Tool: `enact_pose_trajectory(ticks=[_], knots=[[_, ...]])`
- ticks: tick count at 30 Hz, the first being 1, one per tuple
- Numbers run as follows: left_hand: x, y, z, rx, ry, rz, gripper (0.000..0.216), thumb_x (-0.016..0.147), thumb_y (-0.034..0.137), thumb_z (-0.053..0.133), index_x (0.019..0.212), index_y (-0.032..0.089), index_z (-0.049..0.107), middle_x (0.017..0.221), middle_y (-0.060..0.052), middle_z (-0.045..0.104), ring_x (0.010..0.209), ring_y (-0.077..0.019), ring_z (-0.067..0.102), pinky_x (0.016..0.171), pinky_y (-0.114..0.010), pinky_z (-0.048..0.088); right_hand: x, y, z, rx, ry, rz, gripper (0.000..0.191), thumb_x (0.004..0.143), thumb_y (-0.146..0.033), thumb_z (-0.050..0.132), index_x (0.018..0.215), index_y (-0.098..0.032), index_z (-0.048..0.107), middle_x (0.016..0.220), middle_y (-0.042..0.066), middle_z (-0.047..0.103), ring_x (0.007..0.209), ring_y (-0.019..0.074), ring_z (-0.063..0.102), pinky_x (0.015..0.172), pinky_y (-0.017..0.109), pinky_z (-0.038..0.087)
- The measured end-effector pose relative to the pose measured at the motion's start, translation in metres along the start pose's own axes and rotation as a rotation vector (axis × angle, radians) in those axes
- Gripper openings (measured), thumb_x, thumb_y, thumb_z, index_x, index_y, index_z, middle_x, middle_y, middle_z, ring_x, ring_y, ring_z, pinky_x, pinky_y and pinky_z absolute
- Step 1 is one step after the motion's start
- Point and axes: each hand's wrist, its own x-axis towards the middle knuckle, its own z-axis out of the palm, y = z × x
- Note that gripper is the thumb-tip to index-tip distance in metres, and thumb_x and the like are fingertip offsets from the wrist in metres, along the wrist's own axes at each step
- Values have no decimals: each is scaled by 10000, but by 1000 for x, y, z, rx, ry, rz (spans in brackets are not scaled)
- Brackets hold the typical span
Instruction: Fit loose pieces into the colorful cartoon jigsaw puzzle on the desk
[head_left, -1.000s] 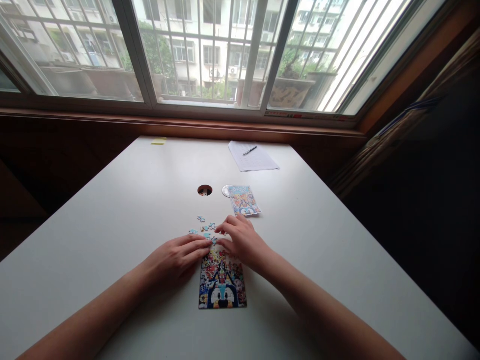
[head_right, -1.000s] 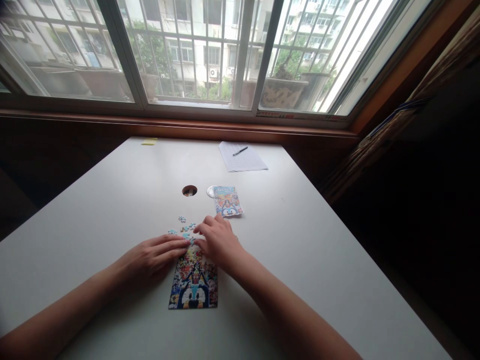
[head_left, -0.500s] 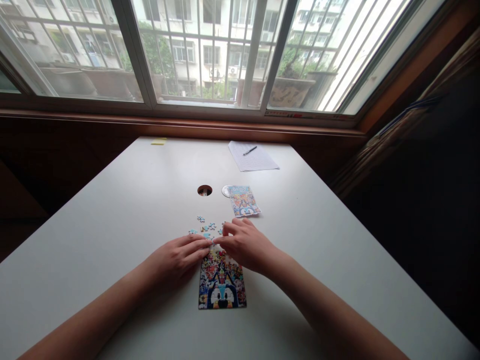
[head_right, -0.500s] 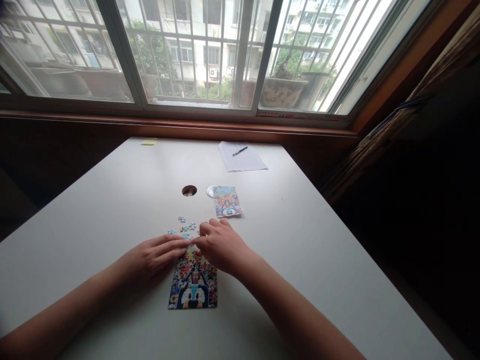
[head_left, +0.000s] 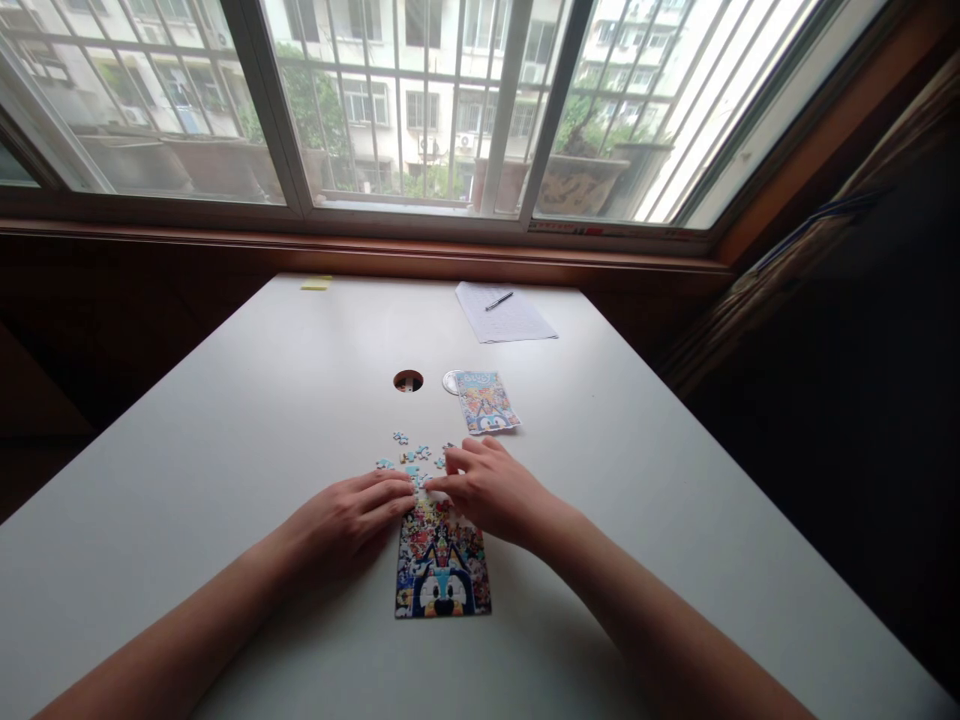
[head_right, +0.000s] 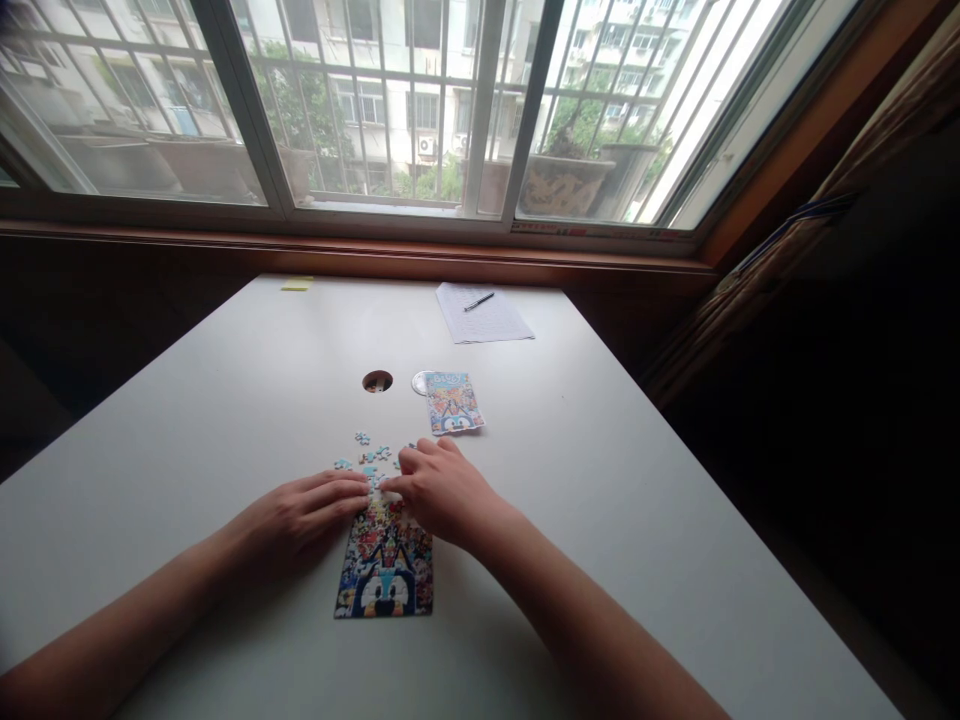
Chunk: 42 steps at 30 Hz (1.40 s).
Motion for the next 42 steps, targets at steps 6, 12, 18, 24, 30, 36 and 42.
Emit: enact_pose_trajectory(ticks=[6, 12, 18, 24, 30, 36, 42], knots=[[0, 0, 0, -24, 74, -8, 290, 958, 73, 480, 1219, 149, 581, 1182, -114, 664, 1264, -235, 563, 1052, -390, 551, -2, 11, -3, 16, 27, 5, 250, 968, -204, 586, 1127, -318, 742, 961, 30, 663, 864, 186, 522, 759, 336, 290], [-6, -6, -1, -1, 179, -59, 269, 884, 47, 510, 1103, 169, 607, 1083, -108, 668, 1115, -241, 606, 913, -387, 582, -8, 30, -20, 9, 78, 113, 259, 967, -160, 572, 1111, -284, 747, 939, 35, 681, 851, 178, 543, 777, 330, 316], [-10, -9, 0, 24, 251, -107, 241, 856, 32, 534, 1031, 184, 600, 1014, -86, 672, 980, -225, 600, 821, -371, 555, -18, 50, -36, -10, 28, 208, 214, 975, -208, 565, 1014, -269, 766, 921, 34, 703, 875, 188, 579, 788, 328, 357], [-10, -8, 0, 8, 271, -149, 183, 858, 15, 515, 900, 188, 556, 940, -60, 651, 930, -209, 576, 784, -348, 519, -31, 69, -53, 48, -42, 325, 224, 965, -251, 545, 906, -224, 760, 907, 54, 702, 865, 190, 609, 764, 292, 414], [-7, -6, -4, -9, 288, -190, 200, 897, 20, 480, 789, 188, 493, 874, -56, 615, 864, -195, 533, 758, -332, 489, -45, 93, -66, 134, -234, 537, 216, 912, -324, 576, 849, -205, 744, 943, 76, 717, 777, 192, 627, 714, 290, 439], [-6, -5, -4, -22, 296, -197, 218, 920, 18, 456, 783, 185, 480, 862, -59, 595, 851, -193, 509, 744, -329, 476, -61, 114, -64, 210, -334, 707, 203, 869, -385, 607, 819, -218, 711, 917, 63, 735, 765, 210, 650, 640, 284, 440], [-7, -6, -3, -23, 295, -189, 231, 924, 6, 442, 784, 188, 468, 854, -60, 581, 841, -194, 505, 733, -328, 475, -61, 113, -62, 226, -402, 765, 180, 838, -382, 637, 819, -214, 698, 916, 64, 735, 759, 209, 655, 609, 279, 431]])
